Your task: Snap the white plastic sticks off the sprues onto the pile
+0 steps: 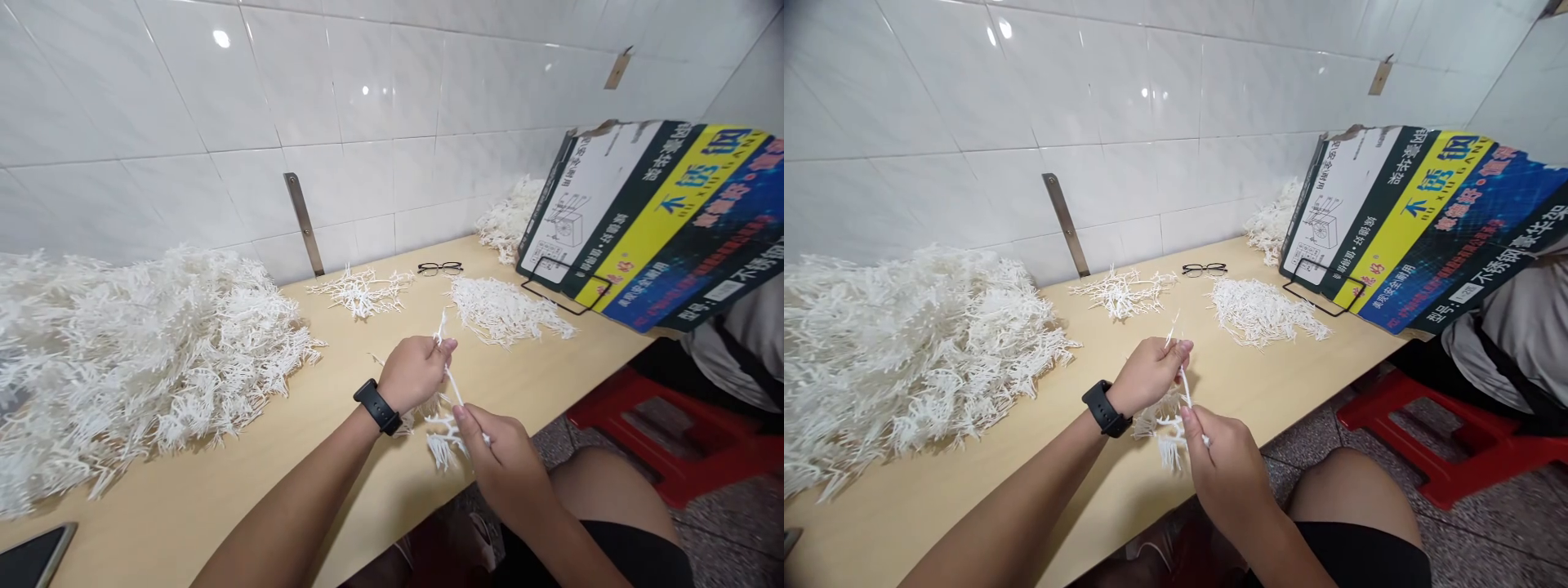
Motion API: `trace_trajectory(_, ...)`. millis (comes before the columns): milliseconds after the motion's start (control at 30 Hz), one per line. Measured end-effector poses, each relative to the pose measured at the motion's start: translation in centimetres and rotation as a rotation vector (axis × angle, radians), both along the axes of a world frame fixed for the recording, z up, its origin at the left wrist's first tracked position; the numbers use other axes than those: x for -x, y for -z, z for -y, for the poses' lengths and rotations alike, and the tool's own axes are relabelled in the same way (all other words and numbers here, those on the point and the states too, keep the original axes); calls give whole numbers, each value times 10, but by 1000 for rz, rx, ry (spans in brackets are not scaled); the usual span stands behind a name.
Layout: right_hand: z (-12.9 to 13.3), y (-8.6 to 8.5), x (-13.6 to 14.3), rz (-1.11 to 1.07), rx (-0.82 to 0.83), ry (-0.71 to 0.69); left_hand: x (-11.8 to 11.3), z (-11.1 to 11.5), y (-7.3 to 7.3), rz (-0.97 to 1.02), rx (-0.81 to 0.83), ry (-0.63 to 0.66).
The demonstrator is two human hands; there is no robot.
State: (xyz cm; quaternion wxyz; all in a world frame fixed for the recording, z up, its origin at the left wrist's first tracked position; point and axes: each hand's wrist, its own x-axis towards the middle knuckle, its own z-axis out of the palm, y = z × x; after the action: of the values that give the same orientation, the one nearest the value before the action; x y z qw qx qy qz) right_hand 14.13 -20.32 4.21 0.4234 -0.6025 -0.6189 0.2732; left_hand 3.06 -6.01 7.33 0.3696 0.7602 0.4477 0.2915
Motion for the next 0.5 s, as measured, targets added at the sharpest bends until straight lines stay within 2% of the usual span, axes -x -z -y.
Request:
trace_trajectory(33, 5, 3, 3, 14, -19, -41, 8, -10, -1, 14, -56, -151)
trace_trajectory(67, 9, 6, 6, 22, -34, -75, 17, -20, -3, 35, -66, -247)
trace_trajectory(100, 13, 11, 7, 17, -40, -94, 25, -29, -5, 71, -34, -280)
trace_trajectory(200, 10, 23, 3, -71, 15, 33, 43, -45, -14, 187, 76, -85)
trace_trajectory(267, 1, 27, -4, -109, 53, 60, 44, -45, -17, 245, 117, -40)
trace_trajectory(400, -11, 28, -11, -110, 69, -7, 38, -42, -14, 229, 142, -71)
trace_trajectory(500, -12, 29, -10, -116, 78, 2, 40, -43, -12, 210, 189, -87)
